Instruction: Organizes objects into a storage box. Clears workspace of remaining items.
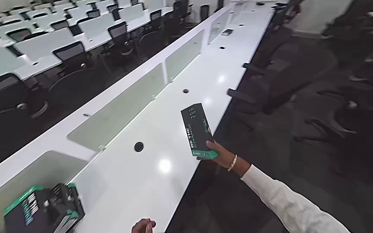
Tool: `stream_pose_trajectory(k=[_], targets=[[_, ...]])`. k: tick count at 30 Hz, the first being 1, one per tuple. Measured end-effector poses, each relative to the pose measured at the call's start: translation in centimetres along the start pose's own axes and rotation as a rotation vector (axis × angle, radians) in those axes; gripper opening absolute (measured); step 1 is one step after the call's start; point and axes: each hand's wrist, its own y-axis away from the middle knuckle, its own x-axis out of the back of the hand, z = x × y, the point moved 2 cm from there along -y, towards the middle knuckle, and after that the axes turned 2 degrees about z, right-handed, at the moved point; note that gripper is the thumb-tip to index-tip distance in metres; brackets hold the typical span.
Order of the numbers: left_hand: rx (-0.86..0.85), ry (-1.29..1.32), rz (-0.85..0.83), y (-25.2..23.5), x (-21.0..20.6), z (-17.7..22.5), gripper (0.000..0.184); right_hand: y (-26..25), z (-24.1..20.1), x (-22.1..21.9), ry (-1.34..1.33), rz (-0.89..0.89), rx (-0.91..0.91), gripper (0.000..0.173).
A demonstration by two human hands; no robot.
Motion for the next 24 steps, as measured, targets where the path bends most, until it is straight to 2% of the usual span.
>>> stream_pose_trajectory(k=[2, 4, 6, 8, 9, 11, 13, 15, 17, 18, 20, 22, 24], targets=[[-0.006, 0.061, -0.070, 0.3, -6.4, 2.7, 0.015, 8.8, -2.4, 3.1, -0.263, -0.099, 0.123, 0.073], [-0.030, 0.110, -0.210, 1.4, -13.9, 5.7, 0.019, 15.4, -3.4, 7.2, -0.423, -0.232, 0.243, 0.058], [-0.036, 0.156, -0.390, 4.8, -21.8, 7.3, 0.030, 20.8, -2.4, 12.5, -0.542, -0.379, 0.283, 0.068], [-0.011, 0.191, -0.571, 8.5, -29.5, 9.1, 0.058, 25.4, -1.5, 17.2, -0.600, -0.412, 0.320, 0.075], [0.020, 0.226, -0.646, 10.3, -33.9, 10.1, 0.073, 27.6, -2.0, 19.7, -0.605, -0.370, 0.342, 0.071], [0.137, 0.292, -0.728, 14.4, -40.8, 11.8, 0.098, 32.3, -2.2, 24.0, -0.608, -0.149, 0.291, 0.054], [0.207, 0.331, -0.796, 17.0, -46.8, 13.2, 0.108, 35.9, -3.0, 28.7, -0.543, 0.024, 0.203, 0.050], [0.239, 0.275, -0.858, 19.2, -51.5, 14.8, 0.105, 38.8, -4.1, 32.6, -0.414, 0.162, 0.120, 0.064], [0.335, 0.184, -0.847, 20.8, -55.7, 17.3, 0.081, 40.4, -5.2, 36.5, -0.224, 0.199, 0.111, 0.071], [0.389, 0.166, -0.833, 21.2, -57.8, 18.1, 0.075, 40.6, -5.6, 38.5, -0.159, 0.218, 0.121, 0.067], [0.420, 0.197, -0.836, 21.4, -62.1, 18.1, 0.072, 40.5, -7.0, 42.1, -0.086, 0.332, 0.149, 0.053], [0.388, 0.266, -0.855, 20.8, -66.7, 17.0, 0.072, 39.7, -9.1, 46.0, 0.002, 0.421, 0.152, 0.048], [0.375, 0.338, -0.876, 19.8, -71.4, 15.7, 0.068, 38.4, -10.8, 50.6, 0.112, 0.421, 0.184, 0.047]])
